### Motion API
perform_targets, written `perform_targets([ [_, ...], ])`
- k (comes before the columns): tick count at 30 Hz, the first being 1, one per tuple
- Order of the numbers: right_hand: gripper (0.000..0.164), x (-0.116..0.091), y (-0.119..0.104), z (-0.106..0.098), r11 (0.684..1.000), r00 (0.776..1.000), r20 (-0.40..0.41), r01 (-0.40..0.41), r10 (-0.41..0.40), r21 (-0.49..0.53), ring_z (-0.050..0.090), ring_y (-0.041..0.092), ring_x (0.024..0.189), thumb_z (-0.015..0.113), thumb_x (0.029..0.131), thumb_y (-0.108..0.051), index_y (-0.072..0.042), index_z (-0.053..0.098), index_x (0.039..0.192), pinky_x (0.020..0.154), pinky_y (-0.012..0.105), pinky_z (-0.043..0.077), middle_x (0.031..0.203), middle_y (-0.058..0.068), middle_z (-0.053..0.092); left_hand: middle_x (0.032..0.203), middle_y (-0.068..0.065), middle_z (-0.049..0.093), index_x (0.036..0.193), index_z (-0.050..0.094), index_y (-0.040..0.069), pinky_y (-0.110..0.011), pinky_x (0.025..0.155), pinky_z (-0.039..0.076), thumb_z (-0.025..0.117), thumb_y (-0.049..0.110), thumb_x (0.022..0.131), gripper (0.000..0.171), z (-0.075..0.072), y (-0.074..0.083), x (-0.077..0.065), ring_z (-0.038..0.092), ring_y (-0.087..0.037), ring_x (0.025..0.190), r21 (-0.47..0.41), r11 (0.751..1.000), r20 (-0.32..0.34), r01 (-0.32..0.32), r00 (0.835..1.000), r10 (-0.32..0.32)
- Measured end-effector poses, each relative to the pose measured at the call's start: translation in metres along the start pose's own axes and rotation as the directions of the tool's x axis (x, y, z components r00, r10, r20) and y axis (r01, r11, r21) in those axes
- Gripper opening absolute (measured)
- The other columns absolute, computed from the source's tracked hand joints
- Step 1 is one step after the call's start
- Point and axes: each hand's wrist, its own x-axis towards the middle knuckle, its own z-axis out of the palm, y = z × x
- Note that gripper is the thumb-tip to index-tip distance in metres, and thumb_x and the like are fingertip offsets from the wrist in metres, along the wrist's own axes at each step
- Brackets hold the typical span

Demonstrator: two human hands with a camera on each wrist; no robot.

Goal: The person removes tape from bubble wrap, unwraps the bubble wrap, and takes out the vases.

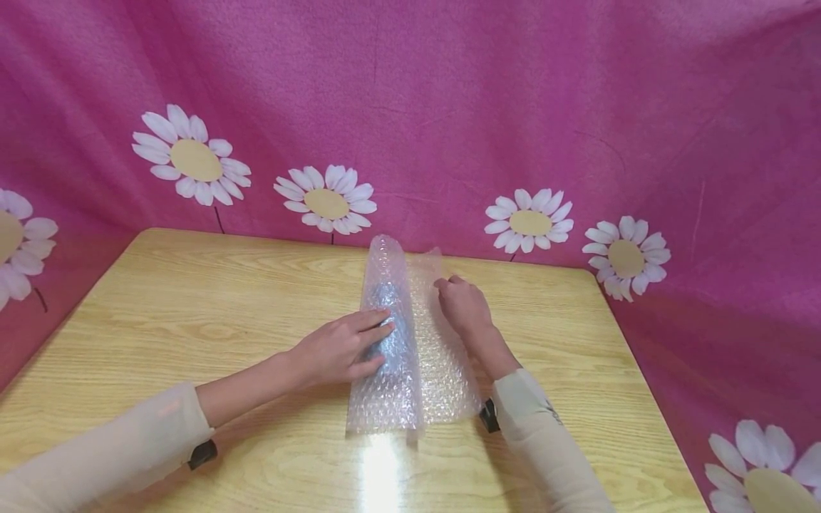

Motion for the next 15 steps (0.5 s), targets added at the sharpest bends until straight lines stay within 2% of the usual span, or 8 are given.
perform_targets([
  [7, 0.021, -0.0036, 0.0036, 0.0018, 0.998, 0.996, 0.064, -0.066, 0.065, 0.01, 0.068, 0.038, 0.082, 0.062, 0.093, 0.001, 0.002, 0.071, 0.112, 0.073, 0.047, 0.058, 0.099, 0.02, 0.07, 0.136, -0.023, 0.057, 0.13, 0.063, -0.003, -0.041, 0.108, 0.042, 0.067, 0.032, 0.093, 0.051, 0.0003, -0.0001, 0.0001, 0.053, -0.033, 0.128, -0.002, 1.0, -0.008, -0.007, 1.0, 0.007],
  [15, 0.024, -0.0086, 0.0088, 0.0061, 0.995, 0.991, 0.094, -0.096, 0.092, 0.039, 0.067, 0.035, 0.079, 0.062, 0.093, 0.0, 0.002, 0.068, 0.116, 0.07, 0.045, 0.057, 0.102, 0.02, 0.07, 0.136, -0.024, 0.056, 0.13, 0.063, -0.003, -0.04, 0.107, 0.042, 0.067, 0.031, 0.093, 0.051, 0.0, 0.0005, -0.0003, 0.053, -0.033, 0.128, -0.01, 1.0, -0.014, -0.004, 1.0, 0.004],
])
